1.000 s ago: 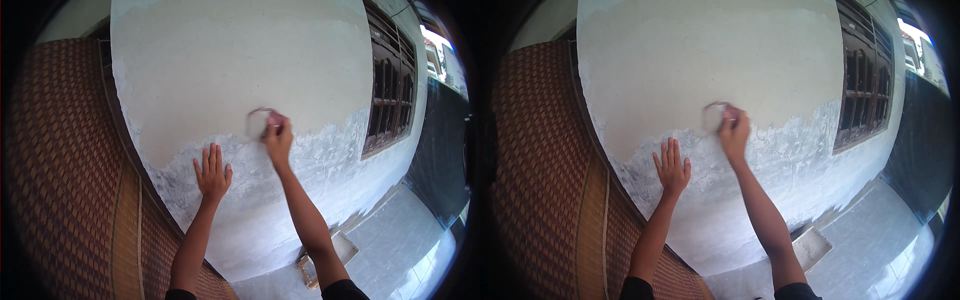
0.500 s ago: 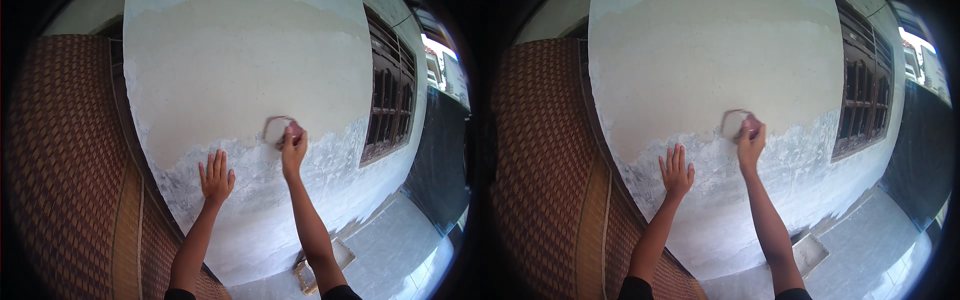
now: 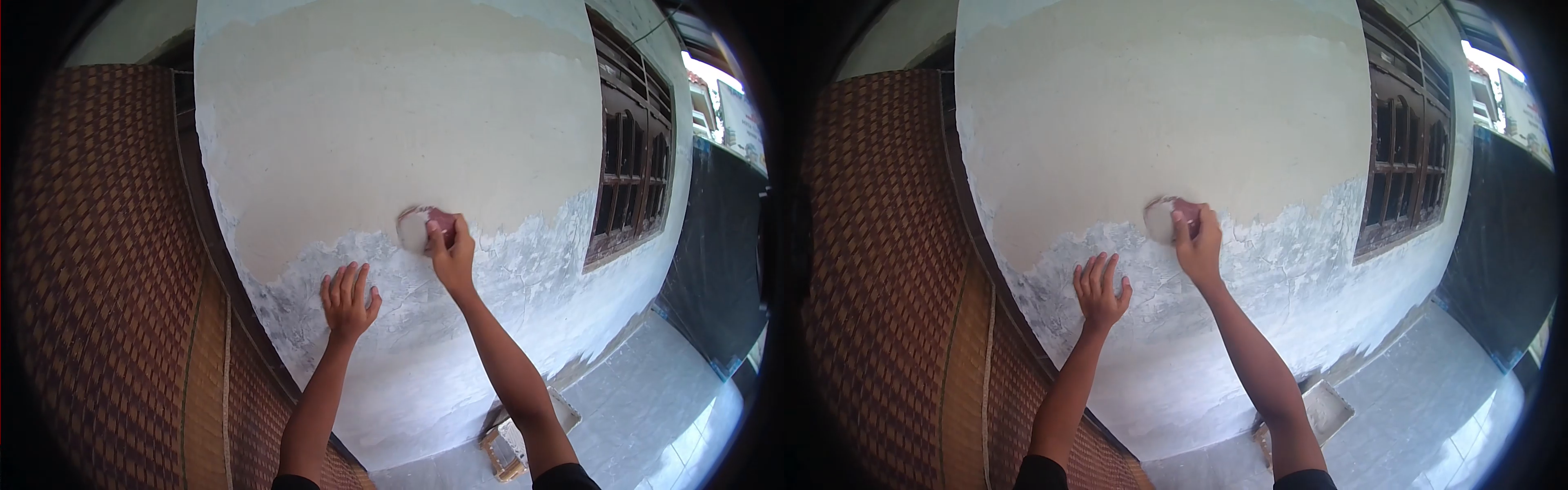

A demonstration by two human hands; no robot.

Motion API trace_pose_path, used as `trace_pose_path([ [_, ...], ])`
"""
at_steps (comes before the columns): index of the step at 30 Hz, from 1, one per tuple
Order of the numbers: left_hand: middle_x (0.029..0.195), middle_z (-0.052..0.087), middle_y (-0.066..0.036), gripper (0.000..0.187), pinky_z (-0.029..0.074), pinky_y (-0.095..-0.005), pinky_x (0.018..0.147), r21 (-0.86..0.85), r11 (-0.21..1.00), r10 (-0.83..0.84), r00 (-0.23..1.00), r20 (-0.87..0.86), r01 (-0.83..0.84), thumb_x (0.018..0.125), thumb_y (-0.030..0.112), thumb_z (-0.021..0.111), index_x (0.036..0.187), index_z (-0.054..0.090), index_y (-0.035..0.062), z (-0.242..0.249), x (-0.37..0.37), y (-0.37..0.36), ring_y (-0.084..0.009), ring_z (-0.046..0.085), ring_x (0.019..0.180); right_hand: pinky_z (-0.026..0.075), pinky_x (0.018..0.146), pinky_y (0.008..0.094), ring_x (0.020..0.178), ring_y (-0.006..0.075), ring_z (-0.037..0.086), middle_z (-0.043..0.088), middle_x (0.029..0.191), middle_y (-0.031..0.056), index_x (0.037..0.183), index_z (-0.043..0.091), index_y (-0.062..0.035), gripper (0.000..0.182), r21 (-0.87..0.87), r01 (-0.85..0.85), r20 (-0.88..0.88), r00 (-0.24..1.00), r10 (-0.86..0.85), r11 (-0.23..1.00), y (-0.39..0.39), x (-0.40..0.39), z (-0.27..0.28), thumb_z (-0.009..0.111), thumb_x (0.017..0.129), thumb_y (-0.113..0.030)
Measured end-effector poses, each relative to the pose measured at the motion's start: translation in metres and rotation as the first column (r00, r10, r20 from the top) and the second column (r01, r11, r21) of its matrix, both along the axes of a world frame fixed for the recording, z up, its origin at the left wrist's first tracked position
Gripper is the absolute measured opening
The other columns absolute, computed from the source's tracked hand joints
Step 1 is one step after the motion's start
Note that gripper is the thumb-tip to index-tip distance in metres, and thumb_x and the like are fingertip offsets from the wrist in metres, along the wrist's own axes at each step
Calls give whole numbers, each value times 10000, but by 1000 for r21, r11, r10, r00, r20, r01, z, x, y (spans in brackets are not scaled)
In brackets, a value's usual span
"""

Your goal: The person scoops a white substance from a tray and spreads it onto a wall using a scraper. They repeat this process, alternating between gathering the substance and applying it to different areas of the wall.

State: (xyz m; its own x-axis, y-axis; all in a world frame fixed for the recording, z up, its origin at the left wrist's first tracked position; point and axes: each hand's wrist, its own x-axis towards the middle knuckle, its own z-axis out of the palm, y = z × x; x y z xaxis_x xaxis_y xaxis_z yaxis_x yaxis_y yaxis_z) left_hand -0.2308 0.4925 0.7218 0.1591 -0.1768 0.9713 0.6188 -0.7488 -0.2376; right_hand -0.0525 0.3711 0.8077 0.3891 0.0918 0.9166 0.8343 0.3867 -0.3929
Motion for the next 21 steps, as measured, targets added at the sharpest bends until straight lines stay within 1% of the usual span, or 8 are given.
trace_pose_path([
  [2,1329,500,-94,487,289,-508,1105,-33,999,-29,999,-37,28,827,255,634,1288,579,109,0,-2,-2,-268,426,1266,481,617,262,717,112,576,643,891,95,1027,572,4,276,105,-125,-340,928,153,987,-12,2,7,605,972,-265],
  [4,1335,496,-93,494,288,-509,1105,-26,999,-29,999,-35,28,818,253,635,1287,579,107,0,-2,-2,-268,424,1268,494,620,264,709,102,571,635,899,75,1057,571,2,273,331,-71,-375,905,200,941,-13,9,9,593,980,-259],
  [7,1340,492,-93,502,286,-511,1107,-12,999,-32,999,-30,32,806,248,635,1284,580,104,0,0,0,-270,422,1269,473,612,256,702,94,565,616,865,63,1047,576,0,244,149,-260,-250,924,290,954,-7,3,1,613,969,-229],
  [10,1334,507,-79,478,291,-499,1114,-10,1000,-19,1000,-22,19,809,267,621,1260,606,112,-1,1,1,-254,432,1264,470,618,266,720,103,571,623,859,74,1035,578,1,247,-10,-104,-168,981,101,995,-13,-6,7,620,963,-232],
  [13,1333,507,-82,477,290,-500,1115,-2,1000,-5,1000,-20,5,808,267,622,1258,607,110,-1,0,0,-255,432,1264,489,645,284,739,118,580,633,883,86,1053,574,-8,247,295,-98,-422,879,222,950,-19,0,14,606,971,-239],
  [16,1342,488,-100,503,284,-514,1114,8,1000,-18,1000,-25,18,809,246,633,1287,576,99,0,1,2,-274,418,1275,492,661,294,758,135,585,628,878,99,1047,568,-6,250,182,-255,-345,888,304,950,-4,-9,5,608,968,-240],
  [18,1347,486,-101,507,284,-515,1115,5,1000,-25,999,-33,25,815,245,631,1297,570,100,-3,1,1,-275,415,1281,483,679,315,757,157,579,627,889,123,1045,566,-3,280,-44,-63,-175,983,54,997,5,-11,0,619,954,-263],
  [21,1363,476,-102,509,278,-521,1122,-15,1000,-10,998,-61,9,839,246,614,1322,550,101,-6,-2,2,-277,402,1298,487,676,308,759,161,582,625,898,106,1043,572,5,282,177,-40,-337,936,99,983,-2,17,3,602,964,-265],
])
